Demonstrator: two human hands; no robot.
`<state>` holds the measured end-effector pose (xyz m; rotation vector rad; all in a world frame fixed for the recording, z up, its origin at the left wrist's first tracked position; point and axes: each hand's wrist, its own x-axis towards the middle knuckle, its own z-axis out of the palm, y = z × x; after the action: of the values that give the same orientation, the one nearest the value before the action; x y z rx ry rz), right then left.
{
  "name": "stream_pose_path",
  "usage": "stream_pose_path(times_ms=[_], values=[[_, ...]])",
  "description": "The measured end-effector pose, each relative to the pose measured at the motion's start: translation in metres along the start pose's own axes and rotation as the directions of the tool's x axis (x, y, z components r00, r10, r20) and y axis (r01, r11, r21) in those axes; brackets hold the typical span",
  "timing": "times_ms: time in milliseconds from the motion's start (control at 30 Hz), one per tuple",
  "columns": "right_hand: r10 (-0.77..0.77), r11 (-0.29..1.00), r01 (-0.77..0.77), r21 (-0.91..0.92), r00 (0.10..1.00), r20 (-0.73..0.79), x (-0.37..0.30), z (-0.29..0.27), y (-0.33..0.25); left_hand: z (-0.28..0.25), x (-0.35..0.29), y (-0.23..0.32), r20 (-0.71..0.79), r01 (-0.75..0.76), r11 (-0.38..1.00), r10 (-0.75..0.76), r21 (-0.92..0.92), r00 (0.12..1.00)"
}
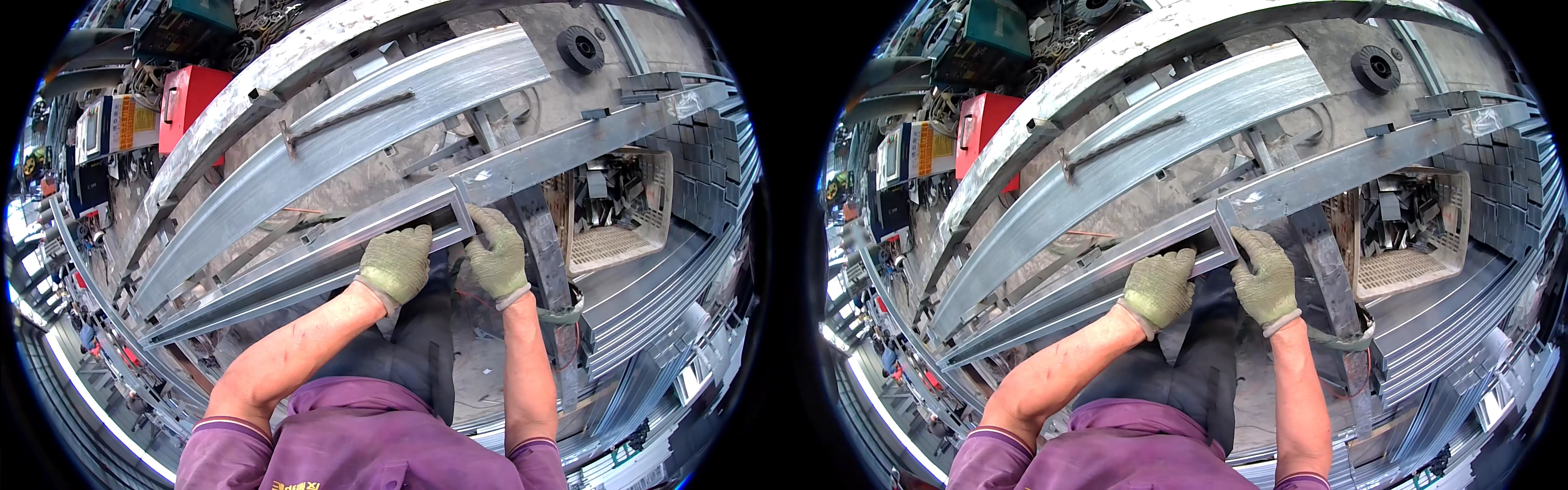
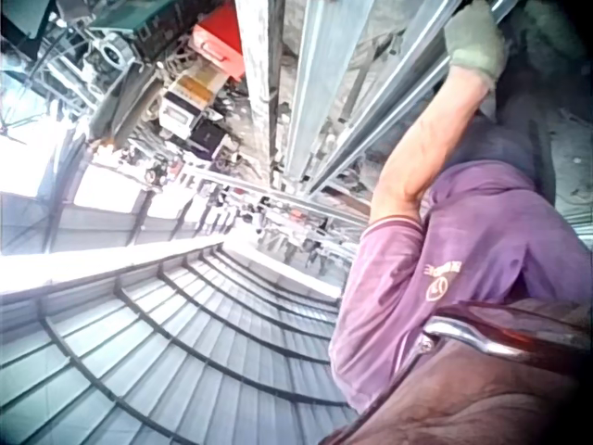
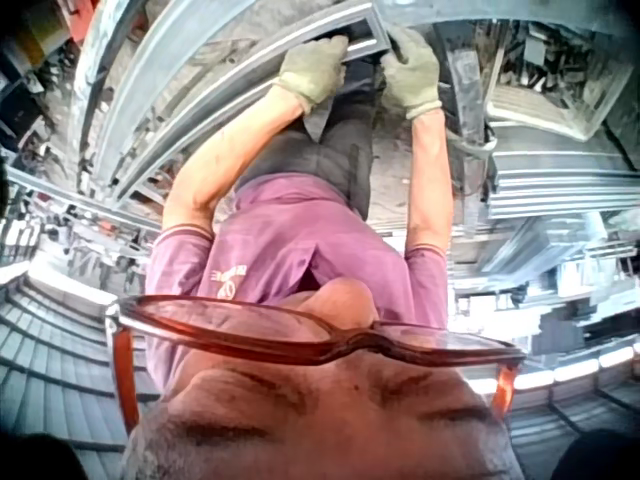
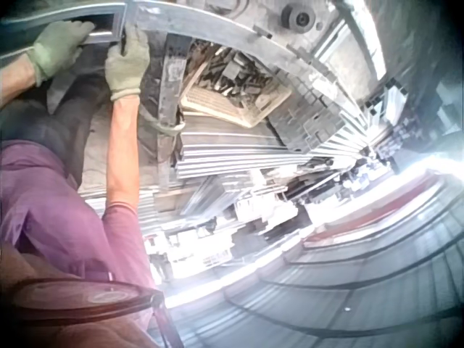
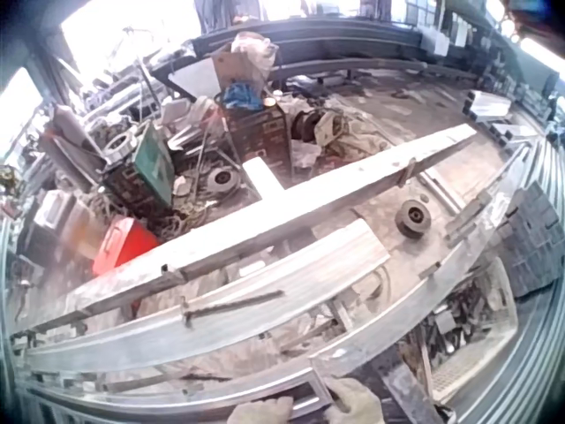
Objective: The person welds two aluminum rectangular tubes together using a handheld welding torch, creating bright sparks. They then move the welded piece to a stack of similar metal frames and pick up another frame to position for welding.
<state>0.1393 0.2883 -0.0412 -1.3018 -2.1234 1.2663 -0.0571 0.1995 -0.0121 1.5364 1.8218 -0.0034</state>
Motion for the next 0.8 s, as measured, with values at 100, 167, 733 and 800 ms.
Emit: stream_pose_path(times_ms=[100, 167, 733, 800], values=[[0.012, 1.0, -0.012, 0.013, 1.0, 0.011, 0.001, -0.001, -0.003, 0.001, 0.0, 0.0, -0.013, 0.0, 1.0, 0.0, 0.004, 1.0], [0.03, 1.0, -0.03, 0.01, 0.999, 0.031, 0.002, -0.003, -0.008, 0.001, 0.001, 0.0, -0.008, 0.004, 1.0, -0.004, 0.01, 1.0], [0.012, 0.997, 0.0, -0.074, 0.986, 0.166, 0.014, -0.014, -0.017, -0.029, -0.055, -0.051, -0.322, -0.079, 0.989, 0.117, 0.128, 0.94], [0.001, 0.994, 0.016, -0.106, 0.987, 0.158, 0.014, -0.014, -0.013, -0.025, -0.045, -0.059, -0.249, -0.087, 0.986, 0.121, 0.143, 0.961]])
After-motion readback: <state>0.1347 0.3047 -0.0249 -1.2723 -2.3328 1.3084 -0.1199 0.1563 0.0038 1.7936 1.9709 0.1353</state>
